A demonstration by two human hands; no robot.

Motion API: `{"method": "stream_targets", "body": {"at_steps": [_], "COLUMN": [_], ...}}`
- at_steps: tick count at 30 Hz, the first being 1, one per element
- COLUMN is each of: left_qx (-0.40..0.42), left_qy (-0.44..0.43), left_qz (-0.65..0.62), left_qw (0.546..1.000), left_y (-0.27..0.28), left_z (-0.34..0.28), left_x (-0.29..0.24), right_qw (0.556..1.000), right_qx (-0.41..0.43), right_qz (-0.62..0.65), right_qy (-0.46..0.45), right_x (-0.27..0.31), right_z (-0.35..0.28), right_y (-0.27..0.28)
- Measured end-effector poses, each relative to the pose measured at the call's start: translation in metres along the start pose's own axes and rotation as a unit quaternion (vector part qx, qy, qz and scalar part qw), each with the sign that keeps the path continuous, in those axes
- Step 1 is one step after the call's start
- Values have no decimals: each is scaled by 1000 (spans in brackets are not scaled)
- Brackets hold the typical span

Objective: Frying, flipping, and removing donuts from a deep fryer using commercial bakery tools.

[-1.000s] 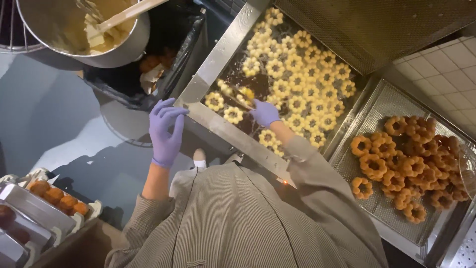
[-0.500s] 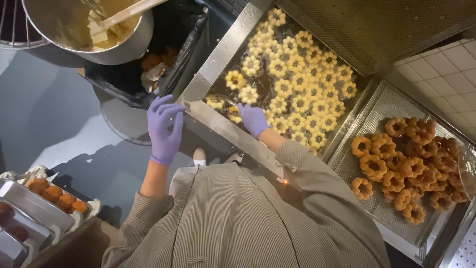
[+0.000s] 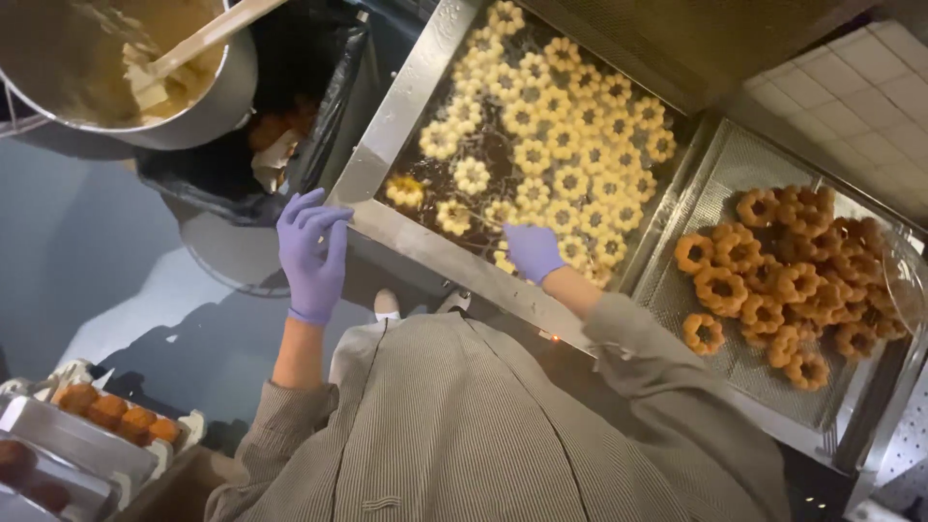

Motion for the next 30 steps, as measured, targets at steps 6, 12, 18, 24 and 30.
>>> {"method": "stream_targets", "body": {"at_steps": [6, 12, 18, 24, 30], "left_qx": [38, 62, 97, 103, 101], "left_qy": [-29, -25, -34, -41, -41], "left_qz": [-2, -11, -32, -37, -21], "left_qw": [999, 998, 994, 993, 994], "left_y": [-19, -36, -64, -72, -74], "left_z": [15, 20, 27, 33, 30], "left_x": [-7, -8, -12, -17, -6], "right_qw": [983, 932, 941, 934, 898], "right_qx": [-9, -19, 11, -18, 16], "right_qz": [163, 271, 179, 254, 278], "right_qy": [-80, -242, -286, -252, -340], "right_x": [5, -21, -15, -20, -39], "right_z": [-21, -83, -63, -74, -127], "right_y": [-37, 9, -57, -61, -27]}}
Point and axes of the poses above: each hand's wrist, its own z-axis towards the middle knuckle, its own y-axis out of the back of the hand, x = y × z, the point moved 8 cm from there along z, towards the middle knuckle, and after that the axes turned 9 degrees about -z, right-handed, at the moved point
